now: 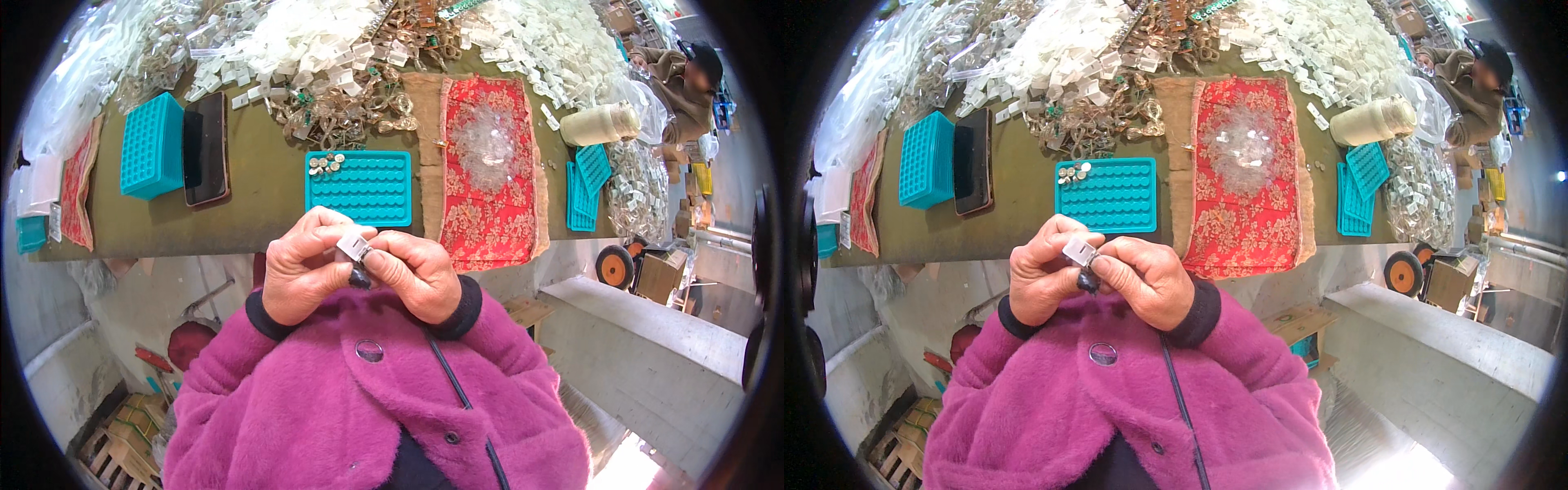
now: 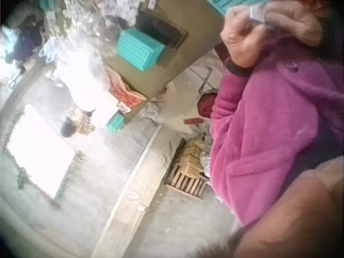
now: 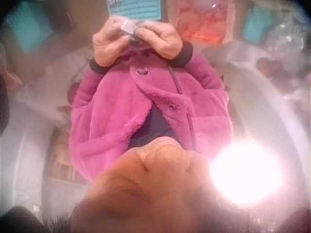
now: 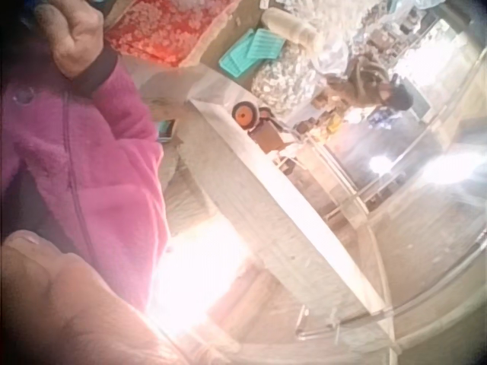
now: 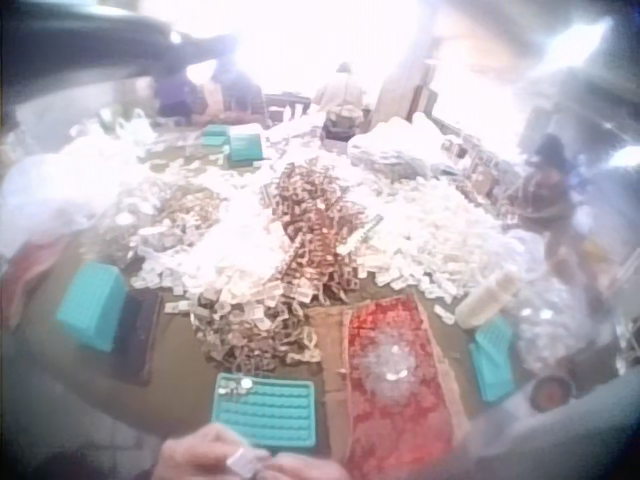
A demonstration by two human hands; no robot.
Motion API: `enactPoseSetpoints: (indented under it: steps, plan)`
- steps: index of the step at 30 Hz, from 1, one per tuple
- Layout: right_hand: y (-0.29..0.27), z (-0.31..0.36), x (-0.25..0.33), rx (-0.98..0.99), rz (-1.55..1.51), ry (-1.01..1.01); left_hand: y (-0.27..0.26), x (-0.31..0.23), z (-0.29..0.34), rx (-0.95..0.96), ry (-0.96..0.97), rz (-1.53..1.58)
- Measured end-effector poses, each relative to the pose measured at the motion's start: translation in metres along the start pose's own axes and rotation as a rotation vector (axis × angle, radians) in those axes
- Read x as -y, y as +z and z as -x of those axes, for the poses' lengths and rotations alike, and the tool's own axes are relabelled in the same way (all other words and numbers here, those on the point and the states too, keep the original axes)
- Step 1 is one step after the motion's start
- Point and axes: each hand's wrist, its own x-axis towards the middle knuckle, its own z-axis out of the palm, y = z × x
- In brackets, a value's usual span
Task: The person repeatedly picks small white plastic housings and metallic components from a cluttered workbench, inserts the metal parts into the housings, and places the assembled units into a blue tray. The person occasionally uses a small light to illuminate the components during assembly.
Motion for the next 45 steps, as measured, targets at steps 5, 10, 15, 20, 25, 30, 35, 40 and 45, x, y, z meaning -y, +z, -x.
enactPoseSetpoints:
  steps: [5, 10, 15, 20, 25, 30, 35, 40, 45]
  plan:
    - [-0.008, 0.005, -0.004, -0.004, -0.167, 0.191, 0.007, -0.007, 0.001, -0.071, -0.277, 0.373]
    - [-0.013, 0.005, -0.006, -0.037, 0.106, -0.058, 0.012, -0.004, -0.004, -0.087, -0.184, 0.279]
    - [-0.029, 0.005, -0.009, 0.057, -0.419, 0.251, 0.003, -0.008, -0.013, 0.091, 0.131, -0.312]
    - [-0.038, 0.012, -0.011, 0.063, -0.324, 0.349, 0.007, -0.011, -0.014, 0.094, 0.186, -0.538]
    - [-0.040, 0.013, -0.001, 0.070, -0.038, 0.242, 0.014, -0.009, -0.014, 0.118, 0.211, -0.578]
    - [-0.038, 0.011, 0.008, 0.100, 0.061, 0.187, 0.019, -0.011, -0.015, 0.172, 0.243, -0.617]
    - [-0.039, 0.009, 0.004, 0.064, 0.098, 0.115, 0.027, -0.006, -0.019, 0.158, 0.292, -0.640]
    - [-0.040, 0.017, -0.006, -0.026, 0.018, 0.110, 0.028, -0.002, -0.016, 0.129, 0.155, -0.574]
    - [-0.103, 0.022, -0.016, -0.607, 0.847, -0.277, 0.017, 0.000, -0.008, 0.004, -0.128, 0.003]
